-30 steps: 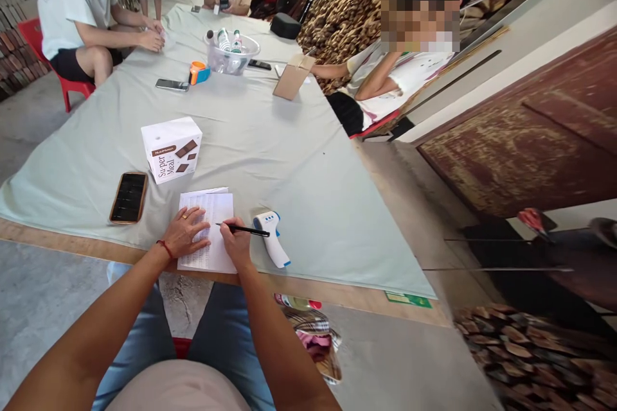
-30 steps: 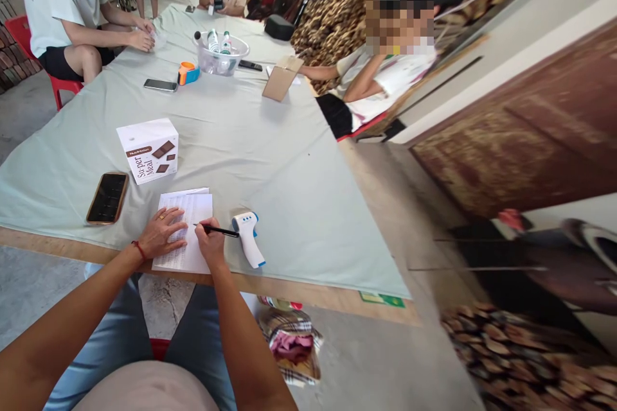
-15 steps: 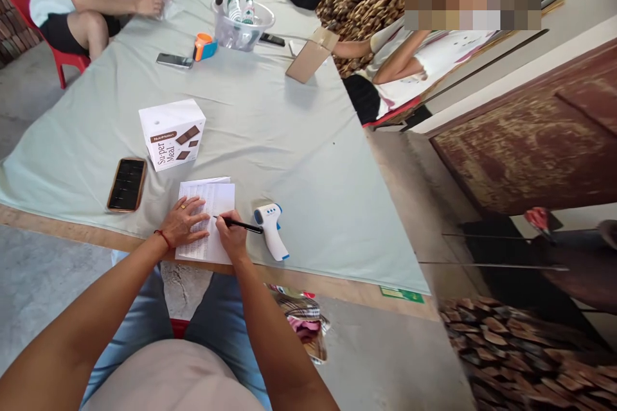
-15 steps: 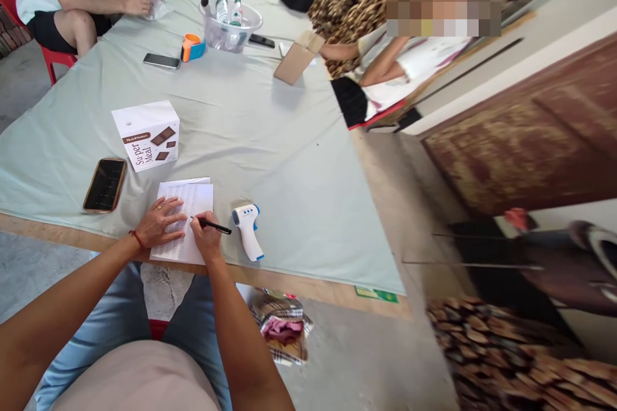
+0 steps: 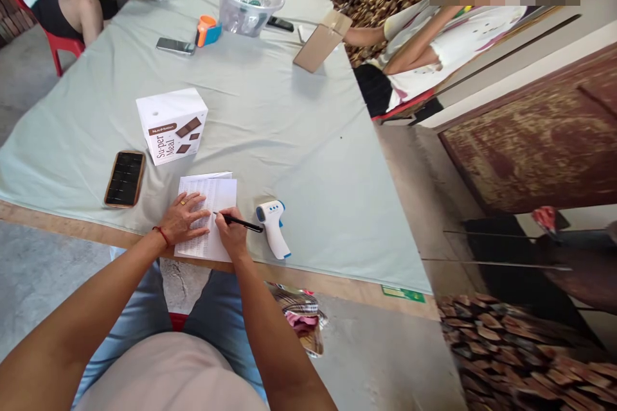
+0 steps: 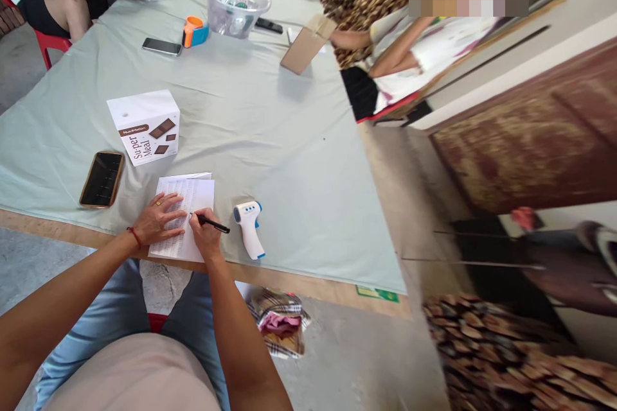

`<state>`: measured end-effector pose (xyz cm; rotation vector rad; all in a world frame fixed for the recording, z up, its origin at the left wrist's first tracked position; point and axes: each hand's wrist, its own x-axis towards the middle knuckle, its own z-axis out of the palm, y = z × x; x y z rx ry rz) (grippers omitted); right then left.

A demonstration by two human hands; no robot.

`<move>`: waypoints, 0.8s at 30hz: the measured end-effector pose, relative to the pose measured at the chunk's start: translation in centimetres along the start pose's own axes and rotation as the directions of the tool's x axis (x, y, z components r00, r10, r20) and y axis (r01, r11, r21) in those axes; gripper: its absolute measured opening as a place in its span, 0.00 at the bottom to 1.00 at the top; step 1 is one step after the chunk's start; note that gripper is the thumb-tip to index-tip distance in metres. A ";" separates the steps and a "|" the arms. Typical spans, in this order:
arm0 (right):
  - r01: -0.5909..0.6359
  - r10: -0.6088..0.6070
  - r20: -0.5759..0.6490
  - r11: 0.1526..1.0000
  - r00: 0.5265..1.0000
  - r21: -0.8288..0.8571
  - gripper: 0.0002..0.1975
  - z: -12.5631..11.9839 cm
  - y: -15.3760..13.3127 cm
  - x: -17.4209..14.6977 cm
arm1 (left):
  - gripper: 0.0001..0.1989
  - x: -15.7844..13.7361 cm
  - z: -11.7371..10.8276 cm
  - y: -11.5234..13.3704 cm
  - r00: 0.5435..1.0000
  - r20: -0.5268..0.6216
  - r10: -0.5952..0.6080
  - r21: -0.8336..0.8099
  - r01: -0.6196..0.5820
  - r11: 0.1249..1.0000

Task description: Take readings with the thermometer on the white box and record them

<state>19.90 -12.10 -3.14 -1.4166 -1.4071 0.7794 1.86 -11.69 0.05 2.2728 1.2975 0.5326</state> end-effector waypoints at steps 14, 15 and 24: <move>0.009 -0.009 0.013 0.999 1.000 -0.032 0.08 0.0 0.0 0.0 | 0.20 0.0 0.0 0.0 1.000 0.011 0.021 0.079 -0.022 0.997; 0.008 -0.008 0.010 0.999 1.000 -0.032 0.07 0.0 0.0 0.0 | 0.20 0.0 0.0 0.0 1.000 0.005 0.030 0.084 -0.031 0.996; 0.008 -0.008 0.014 1.000 1.000 -0.019 0.08 0.0 -0.1 0.1 | 0.21 -0.2 0.4 -0.5 0.994 -0.030 0.110 0.207 -0.101 0.973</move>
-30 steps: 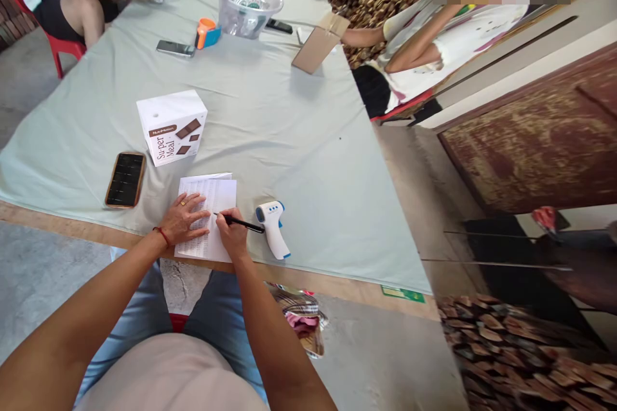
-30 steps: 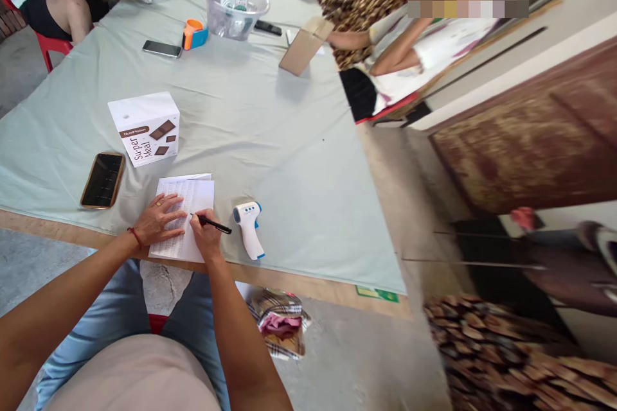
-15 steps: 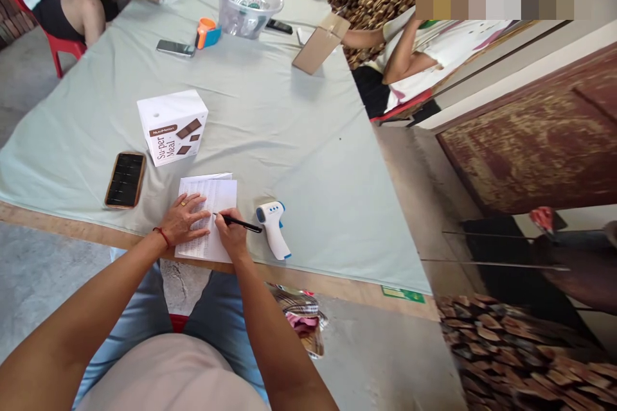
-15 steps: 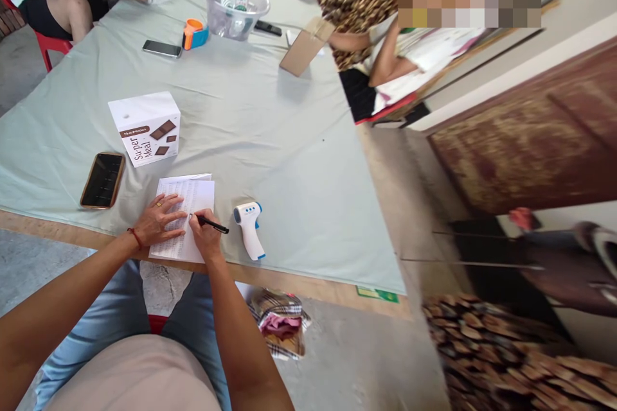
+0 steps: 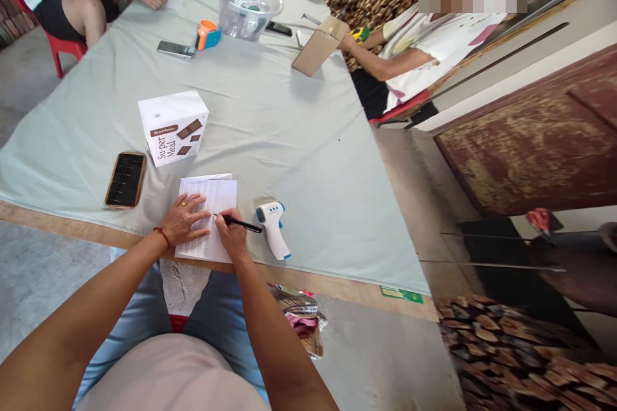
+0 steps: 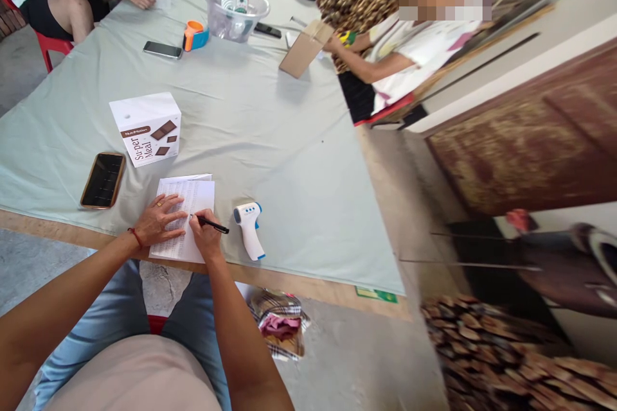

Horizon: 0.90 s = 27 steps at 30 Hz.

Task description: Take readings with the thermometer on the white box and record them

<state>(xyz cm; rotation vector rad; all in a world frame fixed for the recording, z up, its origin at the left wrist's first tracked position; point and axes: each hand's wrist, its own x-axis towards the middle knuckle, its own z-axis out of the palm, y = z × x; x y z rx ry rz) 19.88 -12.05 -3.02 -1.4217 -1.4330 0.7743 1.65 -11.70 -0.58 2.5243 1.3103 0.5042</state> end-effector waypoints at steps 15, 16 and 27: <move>0.029 -0.029 -0.026 0.999 0.999 0.013 0.08 0.1 0.2 0.1 | 0.21 0.0 0.2 -0.1 0.999 -0.028 0.018 0.012 -0.017 1.000; 0.032 -0.032 -0.027 0.999 0.999 0.014 0.07 0.2 0.2 0.1 | 0.21 0.0 0.2 -0.1 1.000 -0.026 0.016 0.013 -0.016 1.000; 0.030 -0.030 -0.021 1.000 0.999 0.005 0.07 0.1 0.1 0.1 | 0.21 0.0 0.0 0.0 1.000 -0.014 0.003 0.002 -0.003 1.000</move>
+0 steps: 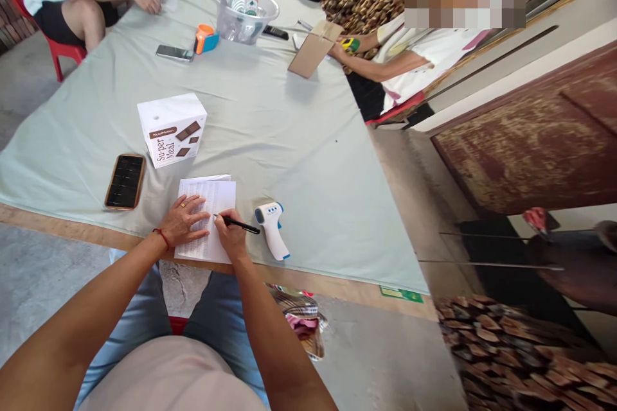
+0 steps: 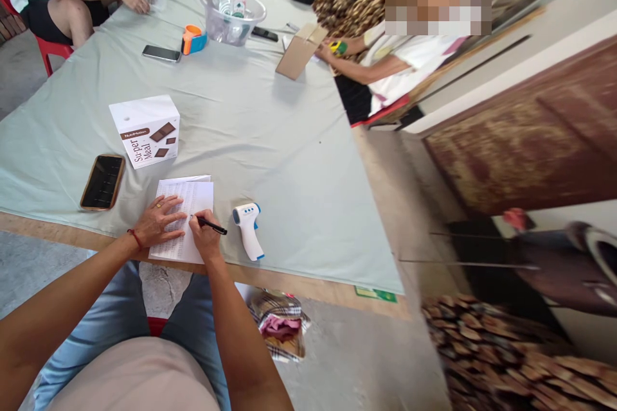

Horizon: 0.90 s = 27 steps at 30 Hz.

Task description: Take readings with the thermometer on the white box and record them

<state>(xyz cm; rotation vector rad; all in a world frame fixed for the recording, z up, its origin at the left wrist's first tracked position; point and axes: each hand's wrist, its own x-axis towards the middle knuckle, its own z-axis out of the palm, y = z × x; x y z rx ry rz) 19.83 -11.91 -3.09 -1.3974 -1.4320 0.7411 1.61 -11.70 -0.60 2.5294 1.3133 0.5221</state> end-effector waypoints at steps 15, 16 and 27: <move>-0.014 0.014 -0.023 1.000 1.000 -0.001 0.08 0.1 -0.1 -0.1 | 0.21 0.0 -0.1 0.0 1.000 0.010 -0.008 -0.002 0.009 1.000; -0.011 0.011 -0.021 1.000 1.000 -0.003 0.08 0.1 -0.1 -0.1 | 0.21 0.0 -0.1 0.0 1.000 0.010 -0.010 -0.009 0.010 1.000; -0.041 0.041 -0.058 0.999 0.997 0.006 0.08 -0.1 -0.3 0.0 | 0.20 0.1 -0.2 0.1 1.000 0.016 -0.015 -0.020 0.015 1.000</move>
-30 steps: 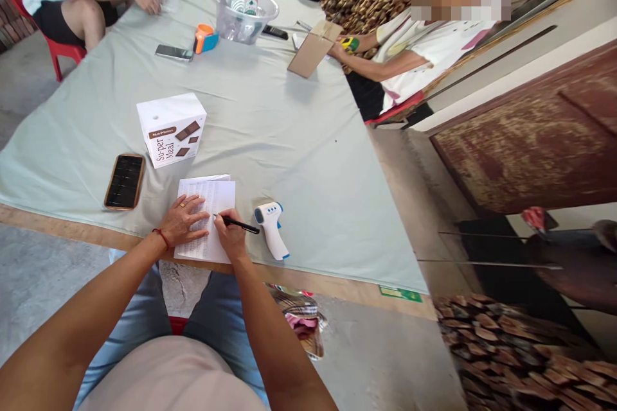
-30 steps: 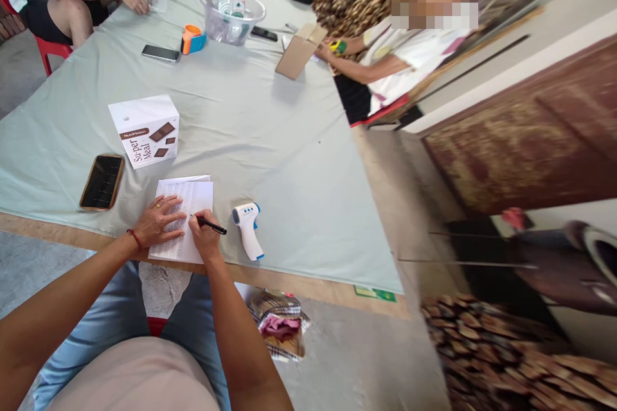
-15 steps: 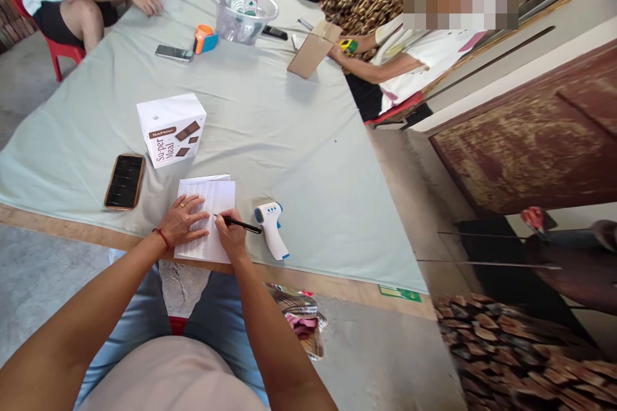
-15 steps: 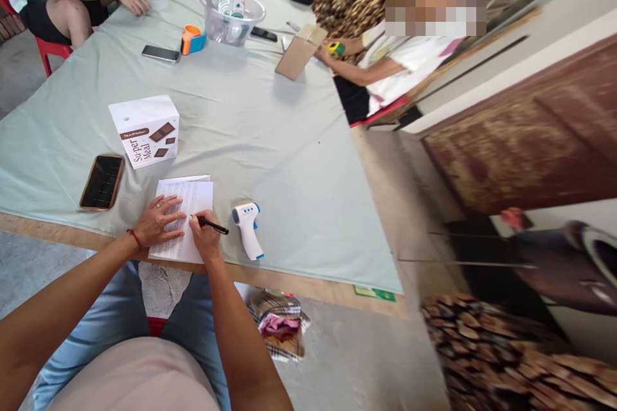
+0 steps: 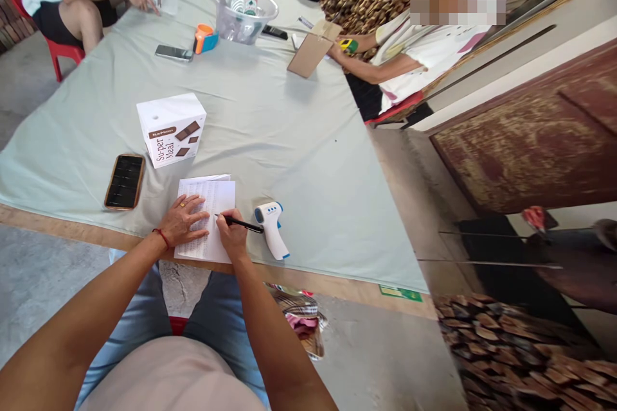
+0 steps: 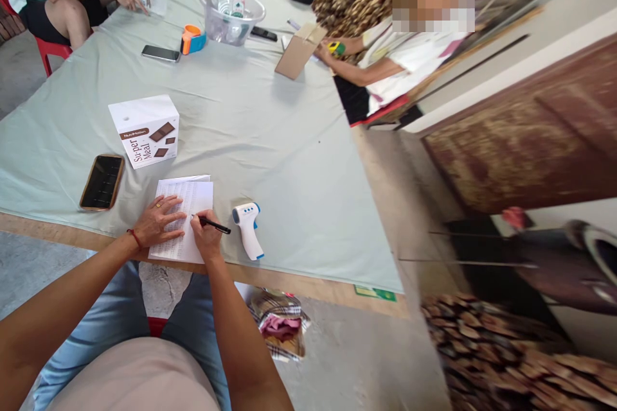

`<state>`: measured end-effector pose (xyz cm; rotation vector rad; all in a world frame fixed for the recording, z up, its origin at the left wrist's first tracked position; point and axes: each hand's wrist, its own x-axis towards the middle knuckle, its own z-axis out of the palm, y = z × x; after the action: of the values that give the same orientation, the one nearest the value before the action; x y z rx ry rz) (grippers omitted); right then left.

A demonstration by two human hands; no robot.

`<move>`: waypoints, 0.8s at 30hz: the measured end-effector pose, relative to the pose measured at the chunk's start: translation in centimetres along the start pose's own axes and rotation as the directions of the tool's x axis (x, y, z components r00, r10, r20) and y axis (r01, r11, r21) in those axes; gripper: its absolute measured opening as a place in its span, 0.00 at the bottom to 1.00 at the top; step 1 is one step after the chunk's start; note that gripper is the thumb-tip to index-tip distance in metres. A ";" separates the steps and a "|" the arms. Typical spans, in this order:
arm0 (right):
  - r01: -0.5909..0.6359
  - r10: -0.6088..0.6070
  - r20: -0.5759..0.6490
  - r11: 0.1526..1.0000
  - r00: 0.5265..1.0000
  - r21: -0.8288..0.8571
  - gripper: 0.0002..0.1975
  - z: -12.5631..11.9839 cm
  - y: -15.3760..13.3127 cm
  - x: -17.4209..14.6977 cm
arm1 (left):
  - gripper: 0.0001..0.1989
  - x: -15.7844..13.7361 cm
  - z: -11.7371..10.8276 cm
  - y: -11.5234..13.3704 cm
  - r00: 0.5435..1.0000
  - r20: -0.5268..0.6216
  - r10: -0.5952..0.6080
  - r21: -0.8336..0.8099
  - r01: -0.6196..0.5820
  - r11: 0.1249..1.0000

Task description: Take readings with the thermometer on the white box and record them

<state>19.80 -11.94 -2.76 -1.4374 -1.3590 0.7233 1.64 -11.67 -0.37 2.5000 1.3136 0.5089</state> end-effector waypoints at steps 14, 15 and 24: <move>-0.005 0.005 -0.008 1.000 1.000 0.007 0.08 0.0 0.1 -0.1 | 0.20 0.0 0.0 0.0 1.000 0.006 -0.010 0.001 0.010 1.000; -0.004 0.004 -0.011 1.000 1.000 0.003 0.08 0.0 0.1 -0.1 | 0.20 0.0 0.0 0.0 1.000 0.006 -0.010 -0.002 0.010 1.000; 0.016 -0.016 0.007 1.000 1.000 -0.020 0.08 0.0 0.4 -0.1 | 0.20 0.0 0.1 -0.1 1.000 -0.002 -0.001 -0.001 0.001 1.000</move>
<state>19.89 -11.95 -3.12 -1.4395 -1.3850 0.7069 1.62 -11.64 -0.49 2.4980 1.3153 0.5125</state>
